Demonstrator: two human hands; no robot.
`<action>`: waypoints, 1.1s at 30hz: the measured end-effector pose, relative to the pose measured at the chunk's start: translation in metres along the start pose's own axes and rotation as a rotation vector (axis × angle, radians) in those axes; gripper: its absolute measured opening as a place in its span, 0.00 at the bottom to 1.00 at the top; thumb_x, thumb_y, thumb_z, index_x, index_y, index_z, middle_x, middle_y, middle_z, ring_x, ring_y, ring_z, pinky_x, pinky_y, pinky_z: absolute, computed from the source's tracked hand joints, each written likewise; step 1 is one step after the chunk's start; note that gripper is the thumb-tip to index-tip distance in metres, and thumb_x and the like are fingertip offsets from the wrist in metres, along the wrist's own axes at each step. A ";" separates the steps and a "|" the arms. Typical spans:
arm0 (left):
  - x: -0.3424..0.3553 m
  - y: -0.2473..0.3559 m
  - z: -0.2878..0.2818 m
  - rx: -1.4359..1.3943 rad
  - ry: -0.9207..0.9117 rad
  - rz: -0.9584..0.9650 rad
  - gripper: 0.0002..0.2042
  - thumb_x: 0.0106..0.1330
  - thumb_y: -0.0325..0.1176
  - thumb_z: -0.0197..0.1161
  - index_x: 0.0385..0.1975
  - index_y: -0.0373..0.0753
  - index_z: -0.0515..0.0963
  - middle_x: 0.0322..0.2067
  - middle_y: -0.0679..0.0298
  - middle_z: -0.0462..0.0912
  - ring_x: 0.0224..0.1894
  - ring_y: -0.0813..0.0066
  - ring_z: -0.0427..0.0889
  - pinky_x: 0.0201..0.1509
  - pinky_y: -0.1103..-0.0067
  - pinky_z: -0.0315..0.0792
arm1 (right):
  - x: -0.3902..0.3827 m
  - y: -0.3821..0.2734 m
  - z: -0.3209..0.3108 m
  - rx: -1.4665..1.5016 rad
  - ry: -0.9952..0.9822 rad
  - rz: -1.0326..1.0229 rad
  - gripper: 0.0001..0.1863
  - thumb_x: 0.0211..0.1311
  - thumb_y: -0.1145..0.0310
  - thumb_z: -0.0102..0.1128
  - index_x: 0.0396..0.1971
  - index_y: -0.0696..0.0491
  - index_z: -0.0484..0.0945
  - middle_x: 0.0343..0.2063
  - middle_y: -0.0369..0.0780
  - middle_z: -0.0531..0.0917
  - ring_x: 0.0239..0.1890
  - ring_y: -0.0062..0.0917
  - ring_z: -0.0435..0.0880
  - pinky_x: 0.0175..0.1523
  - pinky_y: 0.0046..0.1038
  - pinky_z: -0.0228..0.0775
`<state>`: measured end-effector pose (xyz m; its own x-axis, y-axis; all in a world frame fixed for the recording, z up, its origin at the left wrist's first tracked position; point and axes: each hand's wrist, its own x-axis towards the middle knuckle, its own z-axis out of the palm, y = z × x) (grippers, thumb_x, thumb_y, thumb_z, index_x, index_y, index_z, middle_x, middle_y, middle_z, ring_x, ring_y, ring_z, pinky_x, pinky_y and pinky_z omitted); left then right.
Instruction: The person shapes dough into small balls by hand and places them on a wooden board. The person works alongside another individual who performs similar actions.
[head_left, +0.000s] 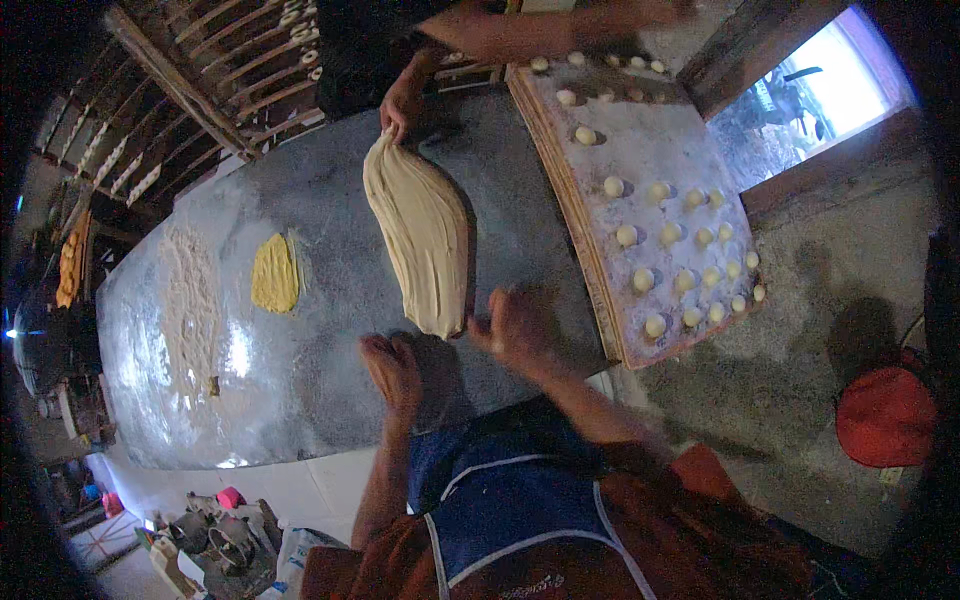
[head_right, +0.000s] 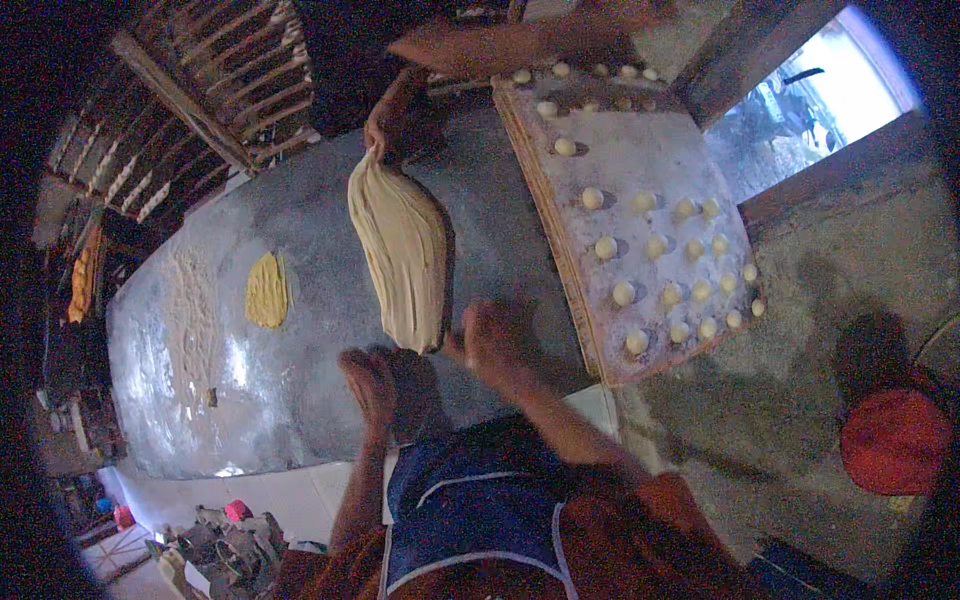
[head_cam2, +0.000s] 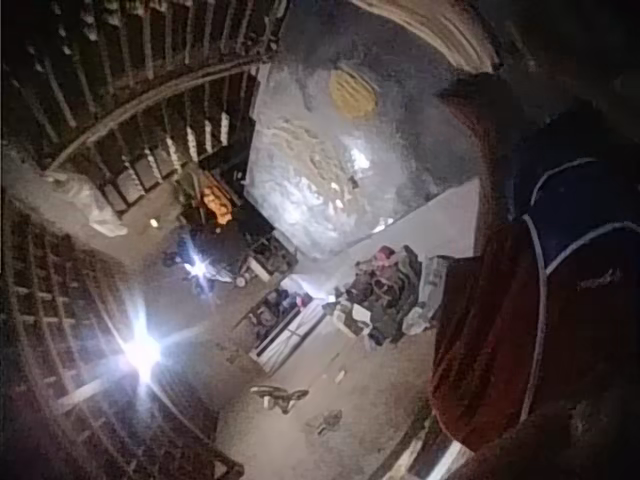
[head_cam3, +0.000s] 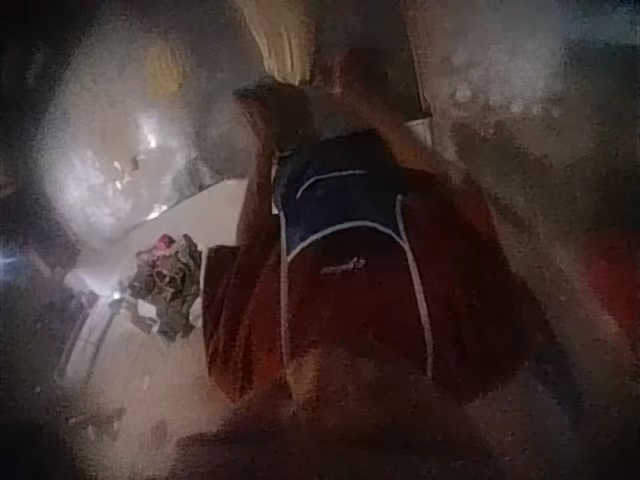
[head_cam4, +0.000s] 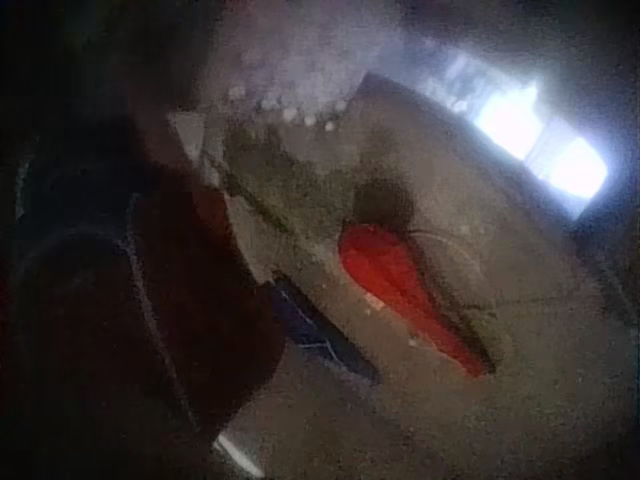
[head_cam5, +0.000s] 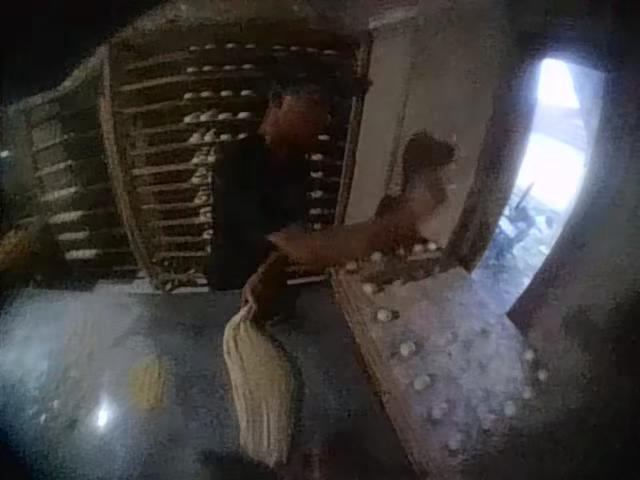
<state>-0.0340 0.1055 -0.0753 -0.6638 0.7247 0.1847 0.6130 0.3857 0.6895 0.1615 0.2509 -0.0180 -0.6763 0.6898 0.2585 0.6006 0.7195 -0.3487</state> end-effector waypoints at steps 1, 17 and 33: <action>-0.022 0.000 0.000 0.006 -0.020 0.093 0.11 0.63 0.21 0.59 0.41 0.32 0.65 0.35 0.52 0.68 0.36 0.52 0.69 0.44 0.60 0.67 | -0.016 0.002 0.009 0.095 -0.070 -0.017 0.22 0.54 0.69 0.72 0.42 0.56 0.68 0.26 0.44 0.73 0.31 0.43 0.75 0.37 0.46 0.67; -0.031 -0.092 -0.049 -0.300 -0.088 -0.302 0.09 0.71 0.31 0.56 0.40 0.32 0.68 0.41 0.48 0.72 0.45 0.49 0.72 0.52 0.59 0.66 | -0.052 0.064 -0.003 0.325 -0.236 0.139 0.09 0.56 0.71 0.65 0.31 0.55 0.72 0.24 0.47 0.73 0.29 0.45 0.76 0.36 0.46 0.66; 0.096 0.161 -0.062 0.168 -0.676 0.679 0.15 0.49 0.23 0.71 0.39 0.39 0.82 0.44 0.52 0.77 0.47 0.50 0.79 0.54 0.62 0.75 | -0.104 0.068 0.008 0.241 0.067 -0.140 0.17 0.65 0.69 0.54 0.52 0.59 0.75 0.54 0.45 0.77 0.59 0.43 0.73 0.64 0.45 0.65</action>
<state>-0.0257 0.2012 0.0969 0.2083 0.9776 0.0292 0.8623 -0.1976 0.4662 0.2688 0.2272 -0.0758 -0.7108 0.5948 0.3755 0.3795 0.7737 -0.5073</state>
